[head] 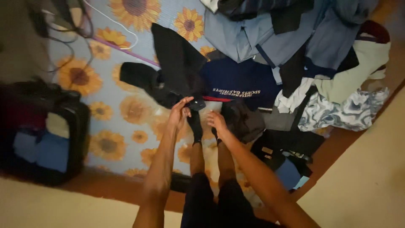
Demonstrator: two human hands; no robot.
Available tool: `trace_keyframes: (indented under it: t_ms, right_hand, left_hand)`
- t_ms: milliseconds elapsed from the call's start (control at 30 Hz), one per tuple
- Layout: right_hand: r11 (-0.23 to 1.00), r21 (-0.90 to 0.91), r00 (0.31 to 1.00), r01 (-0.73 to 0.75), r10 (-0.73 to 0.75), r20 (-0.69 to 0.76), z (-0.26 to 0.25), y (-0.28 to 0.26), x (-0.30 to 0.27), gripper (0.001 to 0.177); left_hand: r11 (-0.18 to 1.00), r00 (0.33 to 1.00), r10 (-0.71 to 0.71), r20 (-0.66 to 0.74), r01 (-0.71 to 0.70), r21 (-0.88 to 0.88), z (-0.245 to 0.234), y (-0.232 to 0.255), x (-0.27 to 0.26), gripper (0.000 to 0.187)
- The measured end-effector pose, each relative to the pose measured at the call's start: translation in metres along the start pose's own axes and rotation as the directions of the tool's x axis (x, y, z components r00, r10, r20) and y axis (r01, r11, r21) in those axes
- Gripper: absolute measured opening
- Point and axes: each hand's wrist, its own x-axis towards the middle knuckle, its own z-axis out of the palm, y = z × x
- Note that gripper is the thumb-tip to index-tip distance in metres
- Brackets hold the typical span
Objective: Folding various items of clothing and placing them into an open suitcase.
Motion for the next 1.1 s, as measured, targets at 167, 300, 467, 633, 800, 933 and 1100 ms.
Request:
trace_keyframes:
  t_ms: [167,300,467,633,800,933,1100]
  right_hand:
    - [0.995,0.050,0.995,-0.086,0.088,-0.052,0.084,-0.109,-0.132,0.058]
    - [0.920,0.392,0.963,0.002,-0.107,0.247,0.130,-0.182,-0.228,0.049]
    - [0.885,0.381,0.918,0.268,-0.354,0.178,0.097,-0.186,-0.242,0.028]
    - [0.819,0.325,0.820,0.472,-0.544,0.181,0.138,-0.248,-0.344,0.024]
    - [0.771,0.376,0.758,0.514,-0.613,0.222,0.150,-0.266,-0.379,0.025]
    - [0.731,0.464,0.713,0.501,-0.652,0.258,0.147,-0.269,-0.404,0.017]
    - [0.721,0.303,0.633,0.624,-0.693,0.345,0.171,-0.287,-0.471,0.017]
  left_hand:
    - [0.988,0.999,-0.029,0.041,0.034,-0.150,0.083,0.044,-0.095,0.049]
    - [0.952,0.993,-0.021,0.117,0.056,-0.300,0.129,0.060,-0.150,0.049]
    - [0.951,0.956,0.198,0.214,-0.134,-0.279,0.159,0.068,-0.176,0.033]
    - [0.974,0.985,0.147,0.086,-0.129,-0.184,0.201,0.082,-0.195,0.015]
    - [0.986,0.981,0.045,-0.187,-0.074,-0.148,0.207,0.074,-0.201,0.025]
    - [0.970,0.932,-0.027,-0.362,-0.064,-0.236,0.144,0.021,-0.158,0.031]
    - [0.653,0.652,0.656,-0.380,-0.237,0.720,0.134,0.029,-0.159,0.064]
